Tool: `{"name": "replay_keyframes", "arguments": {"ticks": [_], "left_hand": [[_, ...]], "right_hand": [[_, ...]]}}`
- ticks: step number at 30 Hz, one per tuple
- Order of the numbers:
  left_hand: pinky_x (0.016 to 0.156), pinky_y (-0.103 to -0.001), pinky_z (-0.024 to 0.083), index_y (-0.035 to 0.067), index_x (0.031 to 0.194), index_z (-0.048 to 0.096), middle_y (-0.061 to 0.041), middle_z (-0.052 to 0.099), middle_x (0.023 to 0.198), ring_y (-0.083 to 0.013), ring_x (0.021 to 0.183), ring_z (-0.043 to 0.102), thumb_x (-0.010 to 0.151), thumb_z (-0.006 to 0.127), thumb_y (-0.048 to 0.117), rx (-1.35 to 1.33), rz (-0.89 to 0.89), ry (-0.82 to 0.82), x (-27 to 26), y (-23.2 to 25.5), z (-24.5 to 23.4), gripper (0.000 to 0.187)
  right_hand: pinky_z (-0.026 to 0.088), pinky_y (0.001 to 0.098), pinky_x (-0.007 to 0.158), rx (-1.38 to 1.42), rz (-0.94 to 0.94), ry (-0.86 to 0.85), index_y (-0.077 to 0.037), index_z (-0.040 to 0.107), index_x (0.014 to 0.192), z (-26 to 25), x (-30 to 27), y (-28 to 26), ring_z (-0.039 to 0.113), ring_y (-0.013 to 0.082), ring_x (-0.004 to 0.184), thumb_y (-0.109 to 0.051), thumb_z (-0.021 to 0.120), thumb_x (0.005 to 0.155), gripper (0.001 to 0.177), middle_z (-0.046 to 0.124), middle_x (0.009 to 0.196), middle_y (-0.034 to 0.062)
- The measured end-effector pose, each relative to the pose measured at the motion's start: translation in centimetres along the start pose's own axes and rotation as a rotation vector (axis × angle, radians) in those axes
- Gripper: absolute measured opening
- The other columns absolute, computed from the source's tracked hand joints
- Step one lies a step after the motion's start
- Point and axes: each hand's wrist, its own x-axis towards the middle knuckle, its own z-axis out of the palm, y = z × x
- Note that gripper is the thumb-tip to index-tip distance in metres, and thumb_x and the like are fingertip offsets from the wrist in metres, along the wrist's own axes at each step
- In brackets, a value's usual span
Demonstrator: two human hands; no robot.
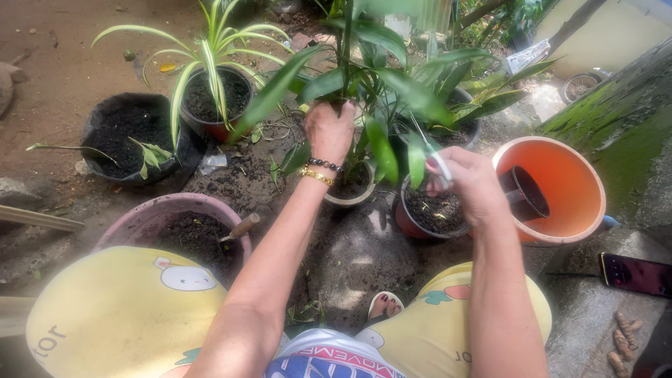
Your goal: The person prunes a potted plant using scissors and removes dead leaves by hand.
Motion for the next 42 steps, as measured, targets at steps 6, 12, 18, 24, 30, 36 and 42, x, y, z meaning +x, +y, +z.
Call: {"name": "replay_keyframes", "arguments": {"ticks": [6,12,18,24,30,36,42], "left_hand": [[0.075,-0.043,0.056,-0.001,0.083,0.069,-0.016,0.072,0.079,-0.0287,0.072,0.07,0.089,0.069,0.026,0.013,0.013,0.015,-0.3,0.0,0.3,0.028],[0.07,-0.039,0.058,-0.001,0.08,0.071,-0.014,0.073,0.074,-0.024,0.065,0.069,0.089,0.072,0.023,-0.106,-0.331,-0.145,-1.3,0.0,-0.1,0.026],[0.08,-0.041,0.054,-0.005,0.104,0.064,-0.018,0.068,0.095,-0.0232,0.085,0.067,0.08,0.076,0.013,-0.308,0.101,0.138,-1.3,-1.3,-1.2,0.033],[0.081,-0.036,0.06,0.002,0.106,0.074,-0.014,0.078,0.098,-0.0212,0.086,0.074,0.088,0.073,0.017,-0.2,-0.178,-0.097,-0.6,-2.1,-2.4,0.024],[0.081,-0.033,0.06,0.001,0.107,0.075,-0.012,0.079,0.098,-0.0207,0.086,0.074,0.083,0.076,0.014,-0.372,-0.072,-0.112,-0.5,-2.3,-3.2,0.028],[0.081,-0.033,0.061,0.002,0.111,0.069,-0.009,0.076,0.097,-0.0192,0.087,0.073,0.084,0.079,0.013,-0.401,-0.179,-0.28,-1.1,-1.2,-3.8,0.03],[0.089,-0.035,0.059,0.002,0.124,0.069,-0.012,0.076,0.113,-0.018,0.1,0.071,0.089,0.067,0.003,-0.456,0.064,-0.1,-1.1,-1.7,-3.6,0.035]], "right_hand": [[0.053,0.026,0.06,-0.168,0.063,-0.076,-0.001,0.074,0.095,2.0,1.1,0.2,0.065,0.0133,0.063,-0.018,0.073,0.081,0.022,0.07,0.076,0.0082],[0.053,0.0259,0.063,0.054,-0.022,0.012,0.0,0.074,0.106,4.3,3.2,1.8,0.065,0.0126,0.068,-0.021,0.071,0.087,0.028,0.071,0.085,0.0066],[0.06,0.0336,0.062,0.318,0.026,0.054,0.002,0.072,0.102,3.3,3.3,1.5,0.068,0.0166,0.065,-0.023,0.074,0.09,0.028,0.07,0.08,0.0076],[0.061,0.0327,0.061,0.372,0.05,0.014,0.001,0.074,0.1,2.9,3.0,1.5,0.069,0.0168,0.063,-0.025,0.073,0.091,0.028,0.067,0.073,0.0082],[0.06,0.0331,0.06,0.321,0.012,-0.017,0.001,0.073,0.101,3.2,2.7,1.5,0.067,0.0149,0.066,-0.02,0.077,0.088,0.025,0.07,0.081,0.006],[0.058,0.0326,0.061,0.227,0.024,-0.094,0.001,0.073,0.1,3.4,2.0,0.7,0.066,0.0163,0.063,-0.02,0.076,0.089,0.025,0.068,0.08,0.0075],[0.058,0.033,0.067,0.244,0.011,-0.208,0.006,0.072,0.108,1.9,0.8,0.2,0.066,0.0169,0.066,-0.017,0.073,0.088,0.03,0.068,0.08,0.0094]]}}
